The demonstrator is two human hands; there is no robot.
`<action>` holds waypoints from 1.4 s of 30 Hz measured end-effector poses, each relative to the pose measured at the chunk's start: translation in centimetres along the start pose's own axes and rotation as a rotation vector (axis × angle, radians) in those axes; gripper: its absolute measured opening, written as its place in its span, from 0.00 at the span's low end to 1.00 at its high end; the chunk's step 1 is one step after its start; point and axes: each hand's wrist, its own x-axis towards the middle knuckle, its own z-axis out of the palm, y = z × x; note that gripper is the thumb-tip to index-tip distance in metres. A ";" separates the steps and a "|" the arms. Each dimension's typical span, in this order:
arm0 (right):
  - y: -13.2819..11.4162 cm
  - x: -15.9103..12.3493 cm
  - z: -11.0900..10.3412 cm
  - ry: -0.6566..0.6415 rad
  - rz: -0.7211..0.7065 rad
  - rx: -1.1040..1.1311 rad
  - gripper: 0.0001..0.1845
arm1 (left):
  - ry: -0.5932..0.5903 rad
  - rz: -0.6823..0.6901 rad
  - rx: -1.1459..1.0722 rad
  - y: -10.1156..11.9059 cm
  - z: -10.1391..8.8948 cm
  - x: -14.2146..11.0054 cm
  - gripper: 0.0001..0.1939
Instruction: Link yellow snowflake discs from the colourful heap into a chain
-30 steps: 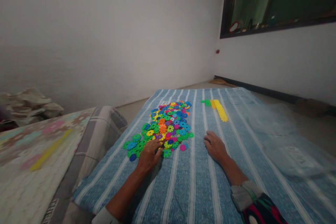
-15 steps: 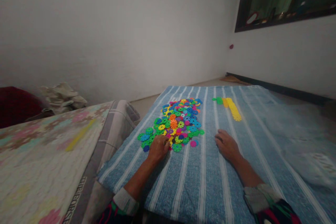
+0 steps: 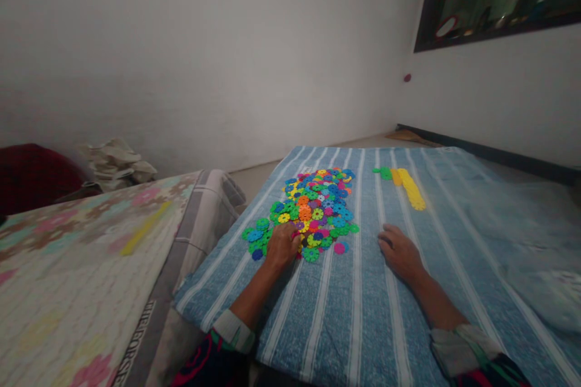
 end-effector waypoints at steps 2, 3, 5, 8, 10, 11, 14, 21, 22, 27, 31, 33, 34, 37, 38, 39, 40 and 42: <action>0.0 0.0 0.0 0.000 0.007 0.001 0.14 | 0.006 0.006 -0.009 0.1 0.1 0.5 0.10; 0.0 0.0 0.0 0.001 0.010 -0.001 0.14 | 0.010 0.008 -0.012 0.1 0.1 0.7 0.11; 0.0 0.0 0.1 0.002 0.013 -0.004 0.14 | 0.024 0.007 -0.012 0.2 0.1 1.4 0.11; 0.0 0.0 0.1 0.006 0.009 -0.004 0.14 | 0.035 -0.046 0.026 0.0 -0.3 2.3 0.12; -0.1 0.0 0.0 0.010 0.004 -0.002 0.15 | 0.008 -0.084 0.054 -0.2 -0.7 2.6 0.12; -0.1 0.0 0.0 0.011 0.001 -0.001 0.15 | -0.010 -0.091 0.062 -0.3 -1.0 2.7 0.11; 0.0 0.0 -0.1 0.010 -0.004 -0.003 0.15 | -0.054 -0.070 0.059 -0.6 -1.5 2.3 0.11; 0.0 0.1 -0.2 -0.005 0.013 -0.018 0.14 | -0.093 0.132 -0.003 -0.7 -1.1 0.6 0.09; -0.1 0.1 -0.2 -0.006 0.017 -0.017 0.13 | -0.096 0.157 0.000 -0.7 -1.0 0.5 0.09; -0.3 0.4 -0.4 -0.014 0.023 0.003 0.13 | -0.146 0.198 0.108 -0.7 -0.5 0.7 0.16; -0.2 0.3 -0.4 0.005 0.025 0.006 0.13 | -0.135 0.160 0.113 -1.3 -0.4 0.8 0.16; -0.1 0.3 -0.4 -0.001 0.019 0.001 0.13 | -0.131 0.131 0.089 -1.6 -0.5 0.7 0.18; -0.1 0.2 -0.4 -0.007 0.014 -0.003 0.14 | -0.128 0.118 0.072 -1.7 -0.6 0.7 0.18; -0.1 0.2 -0.5 -0.014 0.006 -0.013 0.14 | -0.120 0.093 0.027 -1.8 -0.8 0.5 0.20; 0.0 0.2 -0.5 -0.012 0.005 -0.012 0.14 | -0.116 0.093 0.017 -1.8 -0.8 0.4 0.20; 0.0 0.2 -0.5 -0.008 0.005 -0.007 0.14 | -0.110 0.097 0.009 -1.8 -0.9 0.4 0.21; 0.0 0.2 -0.5 -0.005 0.006 -0.001 0.14 | -0.102 0.101 0.004 -1.8 -0.9 0.3 0.20; 0.0 0.2 -0.5 0.003 0.006 0.011 0.14 | -0.095 0.107 0.001 -1.8 -0.9 0.3 0.19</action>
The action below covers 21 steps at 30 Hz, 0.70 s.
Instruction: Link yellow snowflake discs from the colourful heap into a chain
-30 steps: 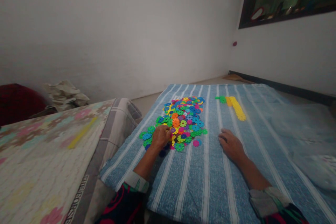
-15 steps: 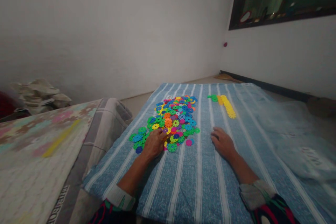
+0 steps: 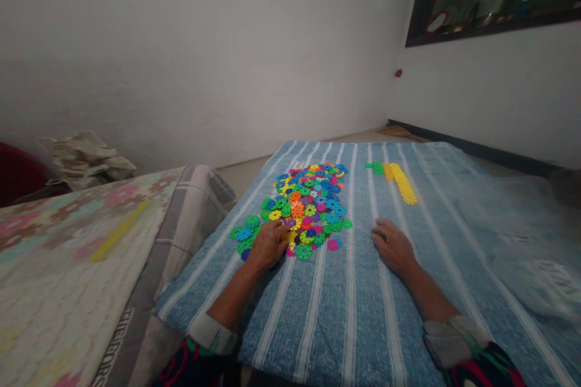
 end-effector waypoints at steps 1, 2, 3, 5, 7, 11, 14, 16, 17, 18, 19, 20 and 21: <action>0.0 0.0 0.0 0.005 -0.002 0.003 0.14 | -0.002 0.000 0.001 0.0 0.0 0.0 0.18; 0.0 0.0 0.0 0.009 -0.007 0.005 0.14 | -0.007 -0.002 0.003 0.0 0.0 -0.1 0.17; 0.0 0.0 0.0 0.012 -0.012 0.006 0.14 | -0.010 -0.004 0.004 0.0 -0.1 -0.1 0.15; 0.0 0.0 0.0 0.015 -0.020 0.008 0.14 | -0.021 -0.001 -0.004 0.1 -0.4 0.0 0.11; 0.1 0.0 0.0 0.017 -0.013 0.009 0.14 | -0.039 -0.007 -0.020 0.2 -0.7 0.1 0.07; 0.1 0.0 0.1 0.017 0.005 0.008 0.14 | -0.122 -0.065 -0.056 0.7 -1.4 0.8 0.08; 0.1 0.0 0.1 0.021 0.011 0.009 0.14 | -0.202 -0.073 -0.079 1.2 -1.6 1.4 0.09; 0.1 0.0 0.1 0.026 0.012 0.014 0.14 | -0.235 -0.076 -0.068 1.5 -1.7 1.7 0.09; 0.1 0.0 0.1 0.026 0.012 0.017 0.14 | -0.246 -0.075 -0.058 1.7 -1.7 1.9 0.09; 0.1 0.0 0.0 0.025 0.013 0.019 0.14 | -0.254 -0.068 -0.046 1.8 -1.7 1.9 0.09; 0.1 0.0 0.0 0.023 0.013 0.021 0.14 | -0.260 -0.057 -0.034 2.0 -1.8 2.0 0.09; 0.0 0.0 -0.1 0.023 0.014 0.022 0.15 | -0.265 -0.043 -0.018 2.0 -1.8 2.0 0.10; 0.0 0.0 -0.1 0.022 0.014 0.022 0.15 | -0.269 -0.028 0.001 2.1 -1.9 2.0 0.11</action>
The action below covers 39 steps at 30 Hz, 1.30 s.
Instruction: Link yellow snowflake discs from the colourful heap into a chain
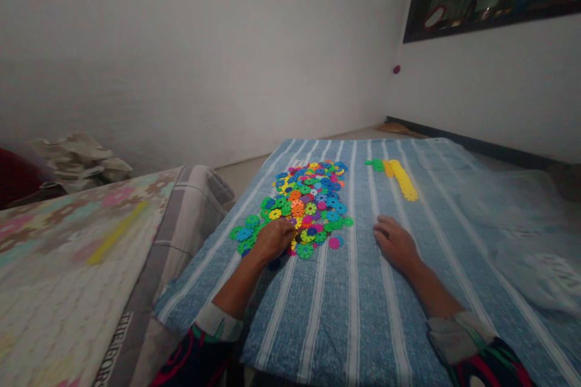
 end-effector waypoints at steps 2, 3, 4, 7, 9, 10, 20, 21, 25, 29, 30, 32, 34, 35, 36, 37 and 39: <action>0.0 0.0 -0.1 0.001 -0.006 -0.002 0.15 | -0.004 0.028 0.036 0.1 -0.1 -0.1 0.11; 0.0 0.0 -0.1 0.002 -0.012 -0.004 0.15 | -0.002 0.044 0.045 0.2 -0.2 -0.1 0.11; 0.0 0.0 -0.1 0.002 -0.016 -0.006 0.16 | 0.000 0.061 0.046 0.2 -0.2 -0.2 0.11; 0.1 0.0 0.0 -0.002 -0.021 -0.010 0.16 | -0.008 0.110 0.003 0.3 -0.3 -0.3 0.11; 0.1 0.0 0.0 -0.005 -0.021 -0.011 0.16 | -0.017 0.114 -0.021 0.3 -0.3 -0.3 0.11; 0.1 0.0 0.0 -0.005 -0.022 -0.009 0.16 | -0.017 0.105 -0.024 0.4 -0.3 -0.3 0.11; 0.0 0.0 0.1 0.000 -0.020 0.003 0.15 | -0.063 -0.035 -0.022 -0.6 -0.4 -0.5 0.04; 0.1 0.0 0.2 -0.005 -0.017 0.001 0.15 | -0.072 -0.044 -0.044 -0.9 -0.4 -0.5 0.05; 0.0 0.2 0.3 -0.010 0.003 -0.008 0.14 | -0.060 -0.094 -0.182 -1.8 -0.8 -0.4 0.09; -0.9 0.4 0.2 -0.014 0.015 -0.024 0.12 | 0.027 -0.148 -0.297 -1.8 -1.3 0.4 0.11; -1.3 0.4 0.2 -0.014 0.017 -0.025 0.12 | 0.029 -0.156 -0.327 -1.6 -1.4 0.8 0.12; -1.9 0.6 0.2 -0.014 0.017 -0.020 0.12 | -0.002 -0.149 -0.384 -0.6 -1.6 1.8 0.13; -2.3 0.9 0.1 -0.016 0.040 0.006 0.12 | -0.019 -0.107 -0.404 0.9 -1.8 3.1 0.13; -2.3 1.1 -0.1 -0.022 0.062 0.032 0.12 | -0.009 -0.077 -0.398 1.8 -1.8 3.8 0.12; -2.2 1.4 -0.4 -0.032 0.086 0.071 0.12 | 0.006 -0.043 -0.392 2.7 -1.8 4.6 0.12; -1.9 1.8 -0.8 -0.049 0.105 0.128 0.12 | 0.018 -0.009 -0.387 3.7 -1.7 5.6 0.11; -1.1 2.7 -1.9 -0.110 0.146 0.306 0.10 | -0.008 0.034 -0.424 5.7 -1.2 7.7 0.09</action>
